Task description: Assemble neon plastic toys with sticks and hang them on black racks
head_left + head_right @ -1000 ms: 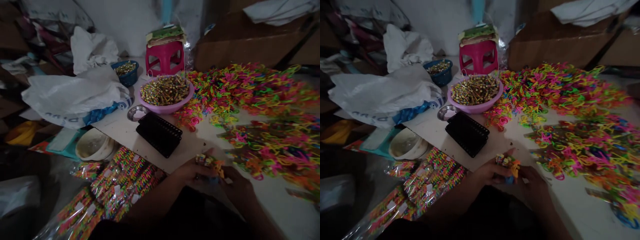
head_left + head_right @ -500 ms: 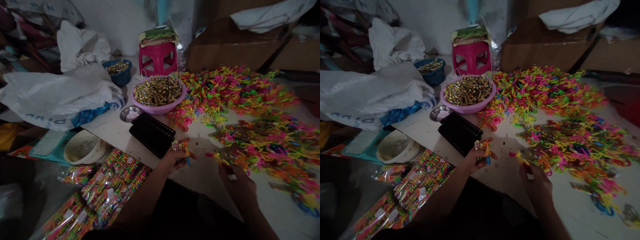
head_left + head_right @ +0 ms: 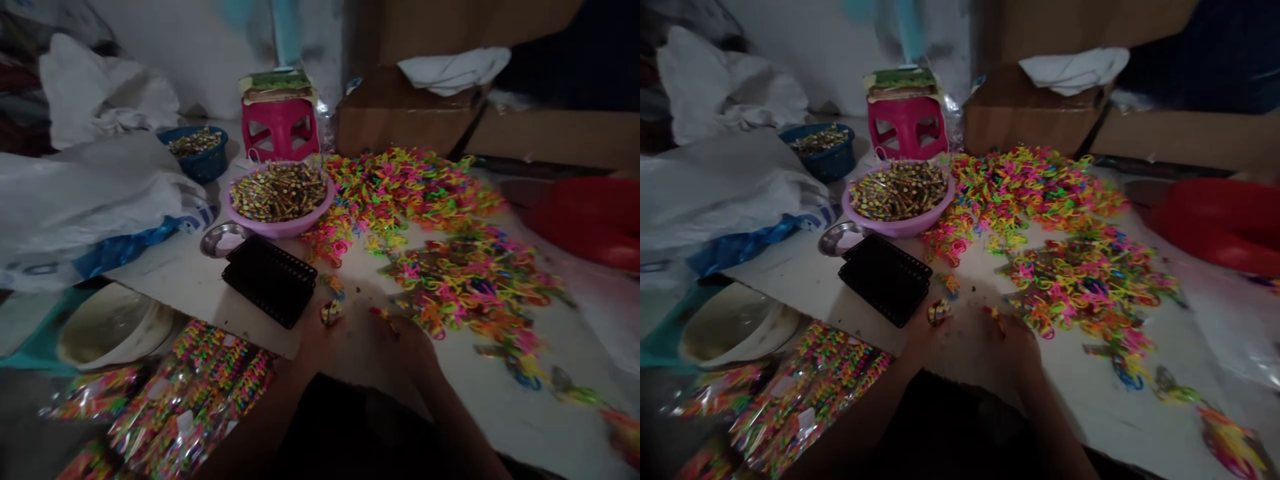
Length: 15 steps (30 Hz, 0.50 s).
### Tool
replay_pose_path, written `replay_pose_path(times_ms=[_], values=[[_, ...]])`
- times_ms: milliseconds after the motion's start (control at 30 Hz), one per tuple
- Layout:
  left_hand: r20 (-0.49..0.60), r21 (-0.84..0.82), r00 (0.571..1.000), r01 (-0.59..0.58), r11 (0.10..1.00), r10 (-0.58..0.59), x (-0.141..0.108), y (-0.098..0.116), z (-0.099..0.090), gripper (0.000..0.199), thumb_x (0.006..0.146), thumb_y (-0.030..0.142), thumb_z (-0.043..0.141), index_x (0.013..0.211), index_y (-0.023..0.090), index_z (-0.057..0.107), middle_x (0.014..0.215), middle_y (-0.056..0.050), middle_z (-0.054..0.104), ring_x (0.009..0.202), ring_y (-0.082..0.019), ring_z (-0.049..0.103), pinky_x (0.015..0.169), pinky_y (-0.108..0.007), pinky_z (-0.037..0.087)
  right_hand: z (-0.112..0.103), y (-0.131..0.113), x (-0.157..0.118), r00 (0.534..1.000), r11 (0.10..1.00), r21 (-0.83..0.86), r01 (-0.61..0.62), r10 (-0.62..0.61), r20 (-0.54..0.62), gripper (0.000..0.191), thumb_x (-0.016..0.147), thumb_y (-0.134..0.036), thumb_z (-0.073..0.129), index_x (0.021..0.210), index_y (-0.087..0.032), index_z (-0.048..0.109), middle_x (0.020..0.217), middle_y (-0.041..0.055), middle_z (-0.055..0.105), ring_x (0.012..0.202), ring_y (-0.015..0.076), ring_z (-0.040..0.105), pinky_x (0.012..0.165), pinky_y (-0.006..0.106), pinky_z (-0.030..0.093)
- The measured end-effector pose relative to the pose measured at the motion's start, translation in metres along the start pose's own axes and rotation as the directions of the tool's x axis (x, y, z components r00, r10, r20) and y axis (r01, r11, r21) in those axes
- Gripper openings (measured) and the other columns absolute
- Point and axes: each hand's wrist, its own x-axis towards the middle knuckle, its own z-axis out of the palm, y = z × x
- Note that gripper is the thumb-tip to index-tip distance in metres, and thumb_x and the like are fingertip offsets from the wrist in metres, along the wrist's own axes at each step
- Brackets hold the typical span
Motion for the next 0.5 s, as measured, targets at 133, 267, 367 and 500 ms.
replay_pose_path(times_ms=[133, 267, 367, 500], values=[[0.273, -0.087, 0.960, 0.087, 0.992, -0.060, -0.006, 0.004, 0.006, 0.039, 0.072, 0.047, 0.054, 0.094, 0.015, 0.060, 0.053, 0.002, 0.056, 0.037, -0.008, 0.044, 0.034, -0.019, 0.031, -0.009, -0.016, -0.001, 0.996, 0.927, 0.369, -0.066, 0.085, -0.037, 0.034, 0.080, -0.046, 0.039, 0.060, -0.020, 0.049, 0.051, 0.0006, 0.053, 0.049, 0.0141, 0.050, 0.048, 0.024, 0.036], [0.334, -0.197, 0.942, 0.117, 0.973, -0.046, -0.010, 0.011, 0.011, 0.039, 0.073, 0.049, 0.054, 0.092, 0.016, 0.060, 0.074, -0.003, 0.065, 0.045, -0.008, 0.052, 0.034, -0.017, 0.028, -0.012, -0.035, -0.007, 0.995, 0.760, 0.650, -0.022, 0.077, -0.056, 0.040, 0.079, -0.050, 0.043, 0.053, -0.020, 0.042, 0.046, -0.0034, 0.043, 0.046, 0.0106, 0.041, 0.046, 0.022, 0.033], [0.312, -0.135, 0.950, 0.056, 0.989, -0.011, -0.011, 0.015, 0.010, 0.033, 0.073, 0.048, 0.054, 0.078, 0.015, 0.062, 0.060, 0.000, 0.061, 0.045, -0.008, 0.051, 0.036, -0.017, 0.030, -0.010, -0.042, -0.011, 0.998, 0.707, 0.707, -0.024, 0.056, -0.022, 0.040, 0.079, -0.050, 0.045, 0.053, -0.019, 0.042, 0.047, -0.0044, 0.039, 0.046, 0.0095, 0.038, 0.045, 0.021, 0.030], [0.308, -0.167, 0.951, 0.027, 0.986, 0.026, -0.012, 0.019, 0.008, 0.031, 0.073, 0.046, 0.055, 0.075, 0.016, 0.060, 0.058, 0.001, 0.059, 0.044, -0.008, 0.050, 0.038, -0.017, 0.032, -0.008, -0.041, -0.013, 0.999, 0.685, 0.726, -0.053, 0.043, 0.033, 0.039, 0.077, -0.050, 0.048, 0.055, -0.019, 0.043, 0.047, -0.0049, 0.037, 0.045, 0.0092, 0.036, 0.043, 0.021, 0.028]])
